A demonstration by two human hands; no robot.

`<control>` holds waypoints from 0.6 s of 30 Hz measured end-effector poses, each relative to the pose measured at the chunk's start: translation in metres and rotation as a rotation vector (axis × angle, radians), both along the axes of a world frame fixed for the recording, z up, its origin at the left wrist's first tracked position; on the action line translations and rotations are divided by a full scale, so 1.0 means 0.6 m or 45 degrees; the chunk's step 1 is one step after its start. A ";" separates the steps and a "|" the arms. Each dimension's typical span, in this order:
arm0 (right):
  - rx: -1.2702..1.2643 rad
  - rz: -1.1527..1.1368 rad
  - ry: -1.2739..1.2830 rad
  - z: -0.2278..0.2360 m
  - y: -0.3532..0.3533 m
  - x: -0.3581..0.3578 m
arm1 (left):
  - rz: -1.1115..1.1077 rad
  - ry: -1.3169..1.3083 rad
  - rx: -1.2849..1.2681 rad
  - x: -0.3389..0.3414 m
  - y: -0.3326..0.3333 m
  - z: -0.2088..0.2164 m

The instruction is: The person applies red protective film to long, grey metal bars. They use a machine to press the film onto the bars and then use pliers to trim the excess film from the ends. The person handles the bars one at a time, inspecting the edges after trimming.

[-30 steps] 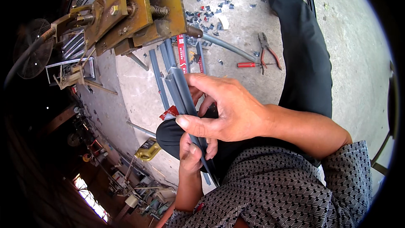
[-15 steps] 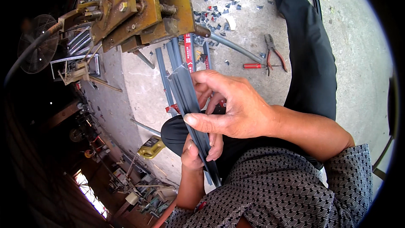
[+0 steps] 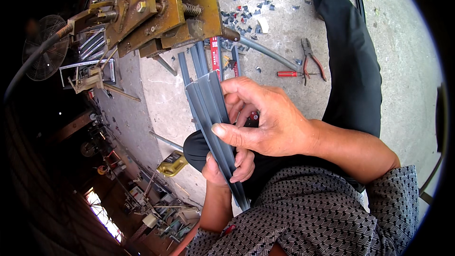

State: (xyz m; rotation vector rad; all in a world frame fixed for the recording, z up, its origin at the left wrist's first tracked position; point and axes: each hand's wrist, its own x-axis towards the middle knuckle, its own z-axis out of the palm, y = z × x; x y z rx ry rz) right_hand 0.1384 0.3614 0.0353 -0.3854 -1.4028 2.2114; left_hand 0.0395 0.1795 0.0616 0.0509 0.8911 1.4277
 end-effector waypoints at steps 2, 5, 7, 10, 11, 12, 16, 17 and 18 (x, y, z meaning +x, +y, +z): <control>0.043 0.027 -0.012 -0.002 0.001 0.002 | 0.004 -0.047 0.017 0.000 -0.002 -0.003; 0.068 0.032 -0.018 -0.005 0.002 0.004 | 0.011 -0.111 0.018 -0.001 -0.005 -0.008; 0.074 0.023 -0.019 -0.007 0.001 0.004 | -0.003 -0.132 0.031 -0.003 -0.007 -0.011; 0.083 0.007 -0.018 -0.008 -0.001 0.002 | -0.024 -0.146 0.066 -0.007 -0.006 -0.017; 0.086 0.003 -0.016 -0.008 0.000 0.002 | -0.016 -0.155 0.069 -0.007 -0.007 -0.017; 0.090 -0.001 -0.015 -0.009 -0.001 0.002 | -0.019 -0.159 0.072 -0.007 -0.007 -0.019; 0.094 -0.012 -0.022 -0.012 -0.003 0.003 | -0.033 -0.161 0.083 -0.009 -0.006 -0.023; 0.092 -0.015 -0.024 -0.012 -0.003 0.003 | -0.019 -0.164 0.083 -0.007 -0.005 -0.023; 0.090 -0.017 -0.025 -0.012 -0.003 0.003 | -0.014 -0.162 0.073 -0.006 -0.005 -0.022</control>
